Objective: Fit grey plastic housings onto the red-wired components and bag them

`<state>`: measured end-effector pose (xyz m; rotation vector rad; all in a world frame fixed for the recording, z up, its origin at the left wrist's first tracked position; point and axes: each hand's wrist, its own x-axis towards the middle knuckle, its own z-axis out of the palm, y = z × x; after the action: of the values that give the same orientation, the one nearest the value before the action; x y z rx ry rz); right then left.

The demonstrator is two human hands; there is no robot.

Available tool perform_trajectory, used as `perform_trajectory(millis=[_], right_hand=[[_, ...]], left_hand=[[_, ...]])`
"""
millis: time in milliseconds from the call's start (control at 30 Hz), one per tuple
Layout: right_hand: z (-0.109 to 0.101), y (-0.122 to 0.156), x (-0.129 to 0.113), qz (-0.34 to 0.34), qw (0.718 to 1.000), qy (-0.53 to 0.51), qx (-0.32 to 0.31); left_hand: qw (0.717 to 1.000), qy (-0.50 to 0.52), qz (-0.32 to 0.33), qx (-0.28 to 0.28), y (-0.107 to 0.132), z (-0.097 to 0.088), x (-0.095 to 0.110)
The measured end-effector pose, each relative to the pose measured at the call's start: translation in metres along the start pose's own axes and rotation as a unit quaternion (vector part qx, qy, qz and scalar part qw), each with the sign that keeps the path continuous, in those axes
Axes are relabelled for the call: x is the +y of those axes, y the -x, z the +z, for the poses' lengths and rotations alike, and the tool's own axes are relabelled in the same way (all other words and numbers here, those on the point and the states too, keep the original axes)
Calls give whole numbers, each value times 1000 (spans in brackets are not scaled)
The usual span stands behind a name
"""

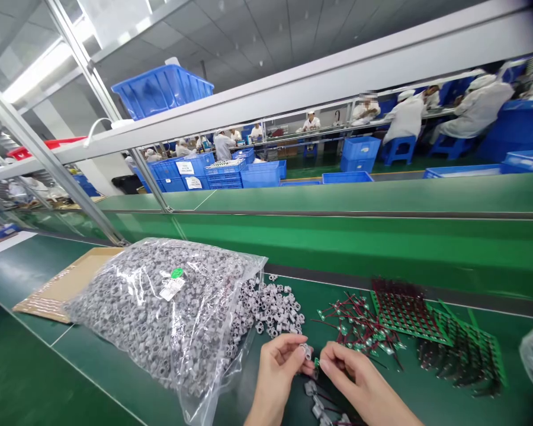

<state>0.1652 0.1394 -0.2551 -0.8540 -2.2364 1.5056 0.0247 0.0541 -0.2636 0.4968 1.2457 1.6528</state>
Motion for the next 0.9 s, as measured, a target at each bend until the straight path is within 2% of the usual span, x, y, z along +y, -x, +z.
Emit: perform_trajectory(millis=[167,333,433,633,767,900], right_hand=[[-3,0,-1,15,999,-31,-17],[-1,3,0,-9,999,42,9],[-2,4,1,-18,998,60,17],[-2,2,9,45,996,-76,-17],[3,-1,17,100,978,-170,-65],[5,-2,19,121,971,-197,-51]], left_hand=[[999,-16,16,-34,0,1,-3],[998,-31,22,-47,5,-1,-5],[995,-62,60,-44,8,-1,-6],[979,-178,92,-35,14,2,-7],[949,-267,163,-40,19,4,-12],[931,-302,201,-37,20,7,-18]])
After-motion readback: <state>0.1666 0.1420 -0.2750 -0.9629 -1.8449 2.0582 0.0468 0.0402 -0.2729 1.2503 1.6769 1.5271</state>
